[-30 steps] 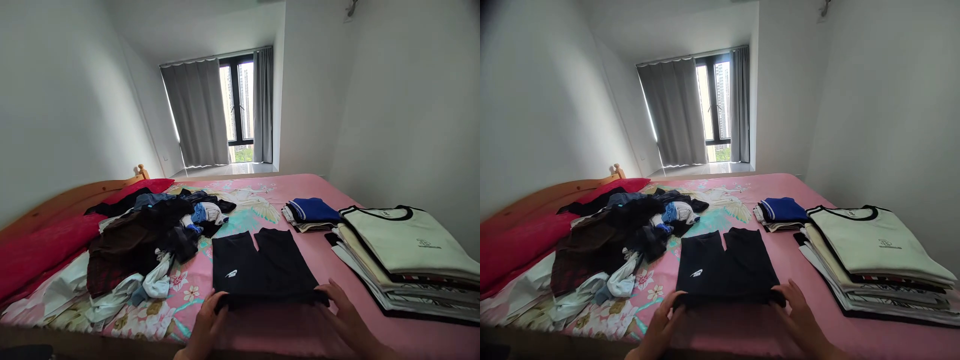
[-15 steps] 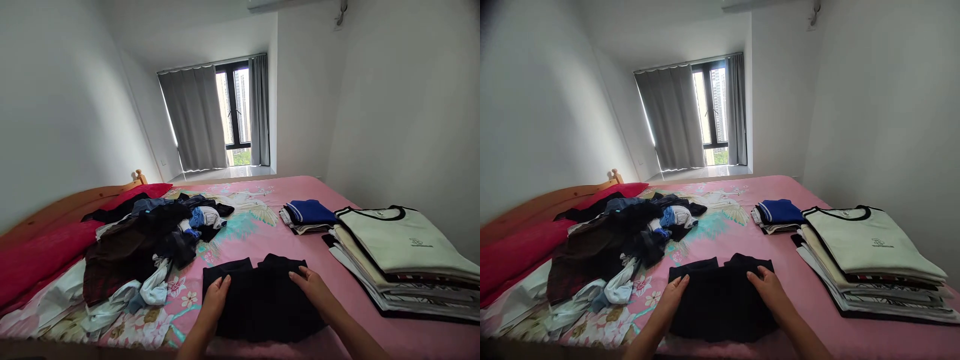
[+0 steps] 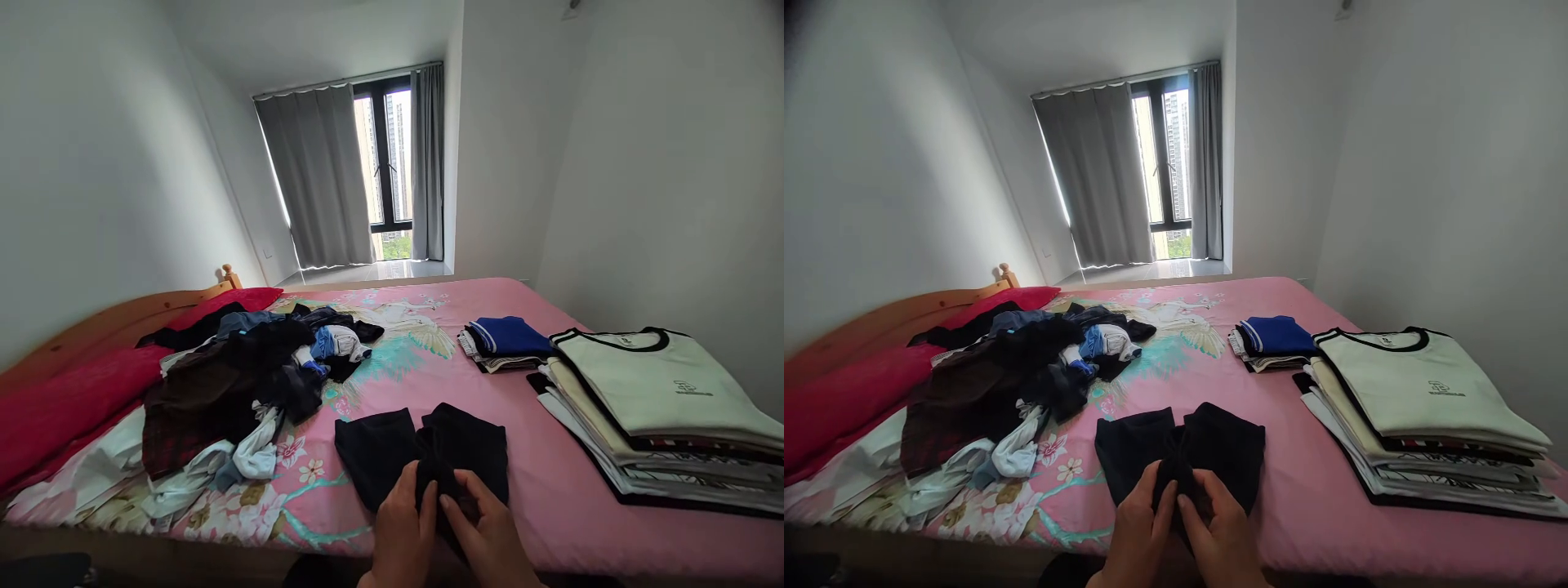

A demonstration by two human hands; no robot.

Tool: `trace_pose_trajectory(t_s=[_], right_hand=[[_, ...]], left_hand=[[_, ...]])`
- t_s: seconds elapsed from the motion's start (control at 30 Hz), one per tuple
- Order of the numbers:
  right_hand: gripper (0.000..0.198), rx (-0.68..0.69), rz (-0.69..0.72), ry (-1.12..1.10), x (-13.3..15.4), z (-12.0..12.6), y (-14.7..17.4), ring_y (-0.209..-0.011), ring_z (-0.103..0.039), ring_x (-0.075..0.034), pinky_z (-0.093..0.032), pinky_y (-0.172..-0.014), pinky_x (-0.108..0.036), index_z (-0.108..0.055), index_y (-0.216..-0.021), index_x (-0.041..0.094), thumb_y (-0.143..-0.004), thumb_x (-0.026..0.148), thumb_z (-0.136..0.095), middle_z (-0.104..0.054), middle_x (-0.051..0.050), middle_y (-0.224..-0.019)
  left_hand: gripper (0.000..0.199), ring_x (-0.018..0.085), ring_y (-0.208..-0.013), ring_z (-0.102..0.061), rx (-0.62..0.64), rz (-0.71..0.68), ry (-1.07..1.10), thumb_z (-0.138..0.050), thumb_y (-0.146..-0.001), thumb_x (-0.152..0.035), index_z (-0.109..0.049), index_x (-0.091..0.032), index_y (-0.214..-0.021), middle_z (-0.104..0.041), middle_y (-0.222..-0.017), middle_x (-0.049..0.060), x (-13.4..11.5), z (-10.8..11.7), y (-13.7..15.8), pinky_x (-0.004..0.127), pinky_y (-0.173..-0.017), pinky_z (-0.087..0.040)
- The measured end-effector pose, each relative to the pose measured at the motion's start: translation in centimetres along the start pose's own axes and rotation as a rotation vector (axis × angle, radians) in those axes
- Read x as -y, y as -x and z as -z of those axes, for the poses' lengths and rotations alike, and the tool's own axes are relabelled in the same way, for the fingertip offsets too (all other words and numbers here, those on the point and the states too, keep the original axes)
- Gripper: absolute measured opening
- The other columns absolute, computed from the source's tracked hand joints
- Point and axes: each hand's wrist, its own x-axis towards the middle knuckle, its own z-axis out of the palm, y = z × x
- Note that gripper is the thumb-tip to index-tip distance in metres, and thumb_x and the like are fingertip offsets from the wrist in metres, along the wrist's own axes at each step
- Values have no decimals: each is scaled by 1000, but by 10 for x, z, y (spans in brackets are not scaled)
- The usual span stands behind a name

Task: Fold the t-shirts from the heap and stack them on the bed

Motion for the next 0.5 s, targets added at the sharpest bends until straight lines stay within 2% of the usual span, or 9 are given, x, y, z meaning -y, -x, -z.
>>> trace_pose_trajectory(t_s=[0.17,0.33,0.4,0.5], right_hand=[[33,8,43,72,7,-3,12,-99,-61,-24,-50,-86,-36,-61,-108,22,-81,39,-54,-64,-9,-109],[37,61,4,6,3,-4,25,-111,-54,-24,-40,-99,-37,-64,-110,21,-75,28,-55,-62,-9,-115],[34,87,-114,-122,-5,-3,26,-104,-58,-24,-43,-95,-37,-67,-102,20,-70,28,-58,-64,-8,-109],[33,4,-423,-349,-16,1,23,-76,-63,-20,-51,-71,-34,-65,-87,18,-63,40,-67,-66,-5,-86]], left_hand=[[32,23,-102,-61,3,39,5,-37,-89,-39,-53,-22,-111,-65,-110,11,0,2,11,37,-87,-49],[46,24,-102,-61,-38,87,8,-59,-75,-37,-51,-17,-115,-64,-110,11,3,-1,26,38,-88,-48],[41,23,-99,-62,-40,79,-12,-57,-74,-29,-52,-17,-113,-65,-107,10,9,-2,29,36,-86,-49],[43,22,-99,-62,-13,-18,-117,-50,-70,-15,-55,-18,-114,-66,-106,8,22,-9,34,35,-85,-49]])
